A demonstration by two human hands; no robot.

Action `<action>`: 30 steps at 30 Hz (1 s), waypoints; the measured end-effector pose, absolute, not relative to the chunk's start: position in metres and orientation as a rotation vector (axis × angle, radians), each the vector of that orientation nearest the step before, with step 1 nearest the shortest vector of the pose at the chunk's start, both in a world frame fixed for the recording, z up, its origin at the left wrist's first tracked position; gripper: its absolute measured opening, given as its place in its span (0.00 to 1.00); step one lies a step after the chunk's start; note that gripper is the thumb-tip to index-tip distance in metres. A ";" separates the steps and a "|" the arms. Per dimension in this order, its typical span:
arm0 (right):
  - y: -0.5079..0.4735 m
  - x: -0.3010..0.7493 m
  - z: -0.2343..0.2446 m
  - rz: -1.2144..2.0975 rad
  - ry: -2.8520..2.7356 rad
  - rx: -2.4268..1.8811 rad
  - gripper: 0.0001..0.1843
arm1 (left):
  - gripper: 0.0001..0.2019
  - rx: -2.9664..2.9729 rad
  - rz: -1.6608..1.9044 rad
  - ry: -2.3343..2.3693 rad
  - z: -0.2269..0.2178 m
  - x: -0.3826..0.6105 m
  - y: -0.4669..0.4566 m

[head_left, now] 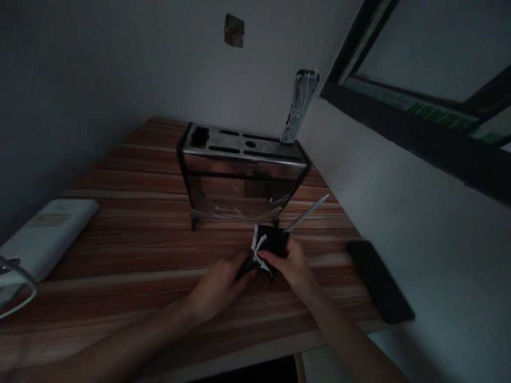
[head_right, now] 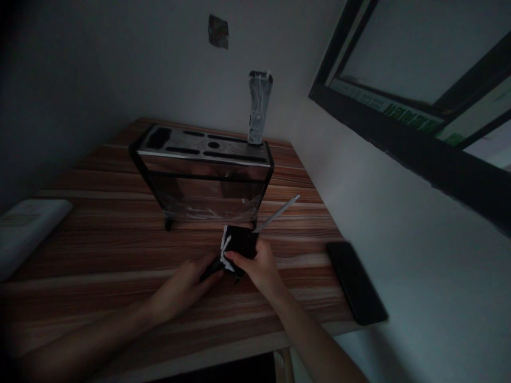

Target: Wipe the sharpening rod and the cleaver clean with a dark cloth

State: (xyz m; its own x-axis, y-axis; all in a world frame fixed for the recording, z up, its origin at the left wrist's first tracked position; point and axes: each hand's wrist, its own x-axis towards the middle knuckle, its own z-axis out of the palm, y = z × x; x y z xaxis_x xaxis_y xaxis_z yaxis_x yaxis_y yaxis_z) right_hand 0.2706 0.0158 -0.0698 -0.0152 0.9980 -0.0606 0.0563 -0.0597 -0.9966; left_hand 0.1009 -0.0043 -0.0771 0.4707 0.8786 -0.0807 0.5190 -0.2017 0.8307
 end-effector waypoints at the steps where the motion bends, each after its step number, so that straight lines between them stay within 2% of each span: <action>1: 0.016 0.271 -0.070 1.252 -1.240 -1.289 0.15 | 0.10 1.866 0.528 1.173 -0.077 0.101 -0.004; 7: 0.017 0.274 -0.075 1.274 -1.254 -1.264 0.17 | 0.11 1.888 0.545 1.158 -0.080 0.101 -0.004; 17: 0.016 0.273 -0.073 1.268 -1.171 -1.223 0.12 | 0.09 1.875 0.568 1.144 -0.080 0.101 -0.003; 30: 0.027 0.290 -0.075 1.103 -0.954 -1.165 0.12 | 0.09 1.889 0.469 1.208 -0.078 0.102 -0.003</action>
